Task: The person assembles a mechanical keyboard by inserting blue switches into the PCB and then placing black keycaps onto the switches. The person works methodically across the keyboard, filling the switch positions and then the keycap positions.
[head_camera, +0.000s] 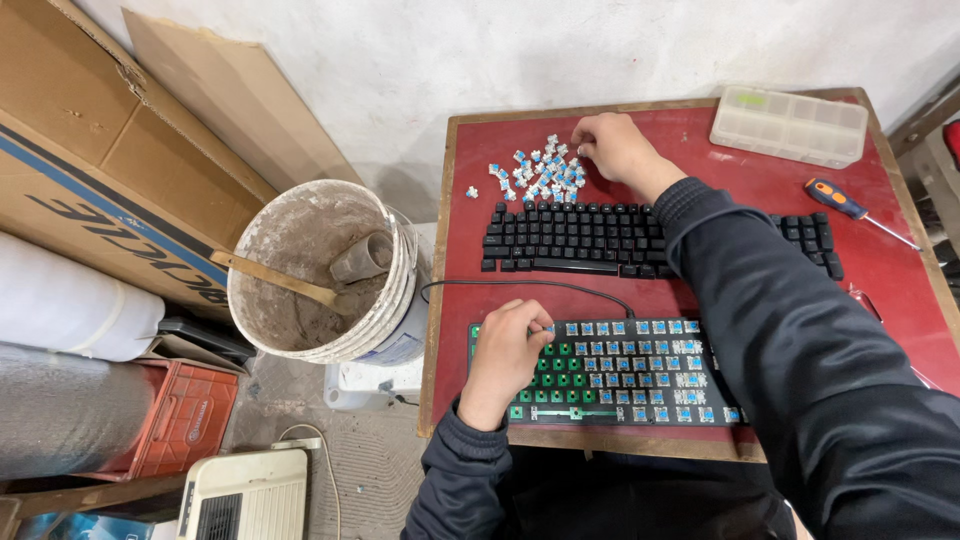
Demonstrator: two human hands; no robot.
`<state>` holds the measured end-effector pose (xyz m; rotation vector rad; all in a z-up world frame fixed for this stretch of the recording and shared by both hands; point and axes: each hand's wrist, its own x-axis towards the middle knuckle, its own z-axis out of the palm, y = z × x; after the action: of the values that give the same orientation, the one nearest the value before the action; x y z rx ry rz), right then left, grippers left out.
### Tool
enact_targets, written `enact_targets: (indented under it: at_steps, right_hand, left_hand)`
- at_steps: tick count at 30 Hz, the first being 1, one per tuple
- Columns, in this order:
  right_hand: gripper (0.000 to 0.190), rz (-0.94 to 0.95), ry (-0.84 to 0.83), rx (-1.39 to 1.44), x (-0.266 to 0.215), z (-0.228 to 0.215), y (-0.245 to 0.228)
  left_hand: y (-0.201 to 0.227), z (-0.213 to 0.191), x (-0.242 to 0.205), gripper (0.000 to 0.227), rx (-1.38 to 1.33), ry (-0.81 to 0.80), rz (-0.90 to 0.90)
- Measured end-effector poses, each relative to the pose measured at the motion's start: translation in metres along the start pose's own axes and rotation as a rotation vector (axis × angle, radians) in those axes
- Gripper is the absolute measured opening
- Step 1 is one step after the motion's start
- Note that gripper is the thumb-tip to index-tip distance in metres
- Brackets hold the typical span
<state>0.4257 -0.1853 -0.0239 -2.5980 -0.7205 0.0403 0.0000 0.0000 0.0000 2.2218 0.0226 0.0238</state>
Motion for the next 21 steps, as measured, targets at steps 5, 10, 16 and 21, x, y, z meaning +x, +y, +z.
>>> enact_targets:
  at_steps: [5,10,16,21]
  right_hand:
    - [0.018,-0.053,0.047,-0.005,-0.026,-0.034,0.007]
    - [0.018,-0.051,0.065,0.286,-0.134,-0.102,-0.064]
    - [0.021,-0.156,-0.01,0.422,-0.25,-0.139,-0.122]
    - [0.027,-0.206,-0.152,0.375,-0.304,-0.146,-0.134]
  left_hand:
    - [0.011,-0.023,-0.002,0.022,-0.032,-0.093,-0.014]
    - [0.016,-0.033,0.012,0.013,0.02,-0.11,-0.013]
    - [0.022,-0.032,0.047,0.016,0.125,-0.3,-0.054]
    - [0.012,-0.025,0.06,0.017,0.286,-0.341,-0.012]
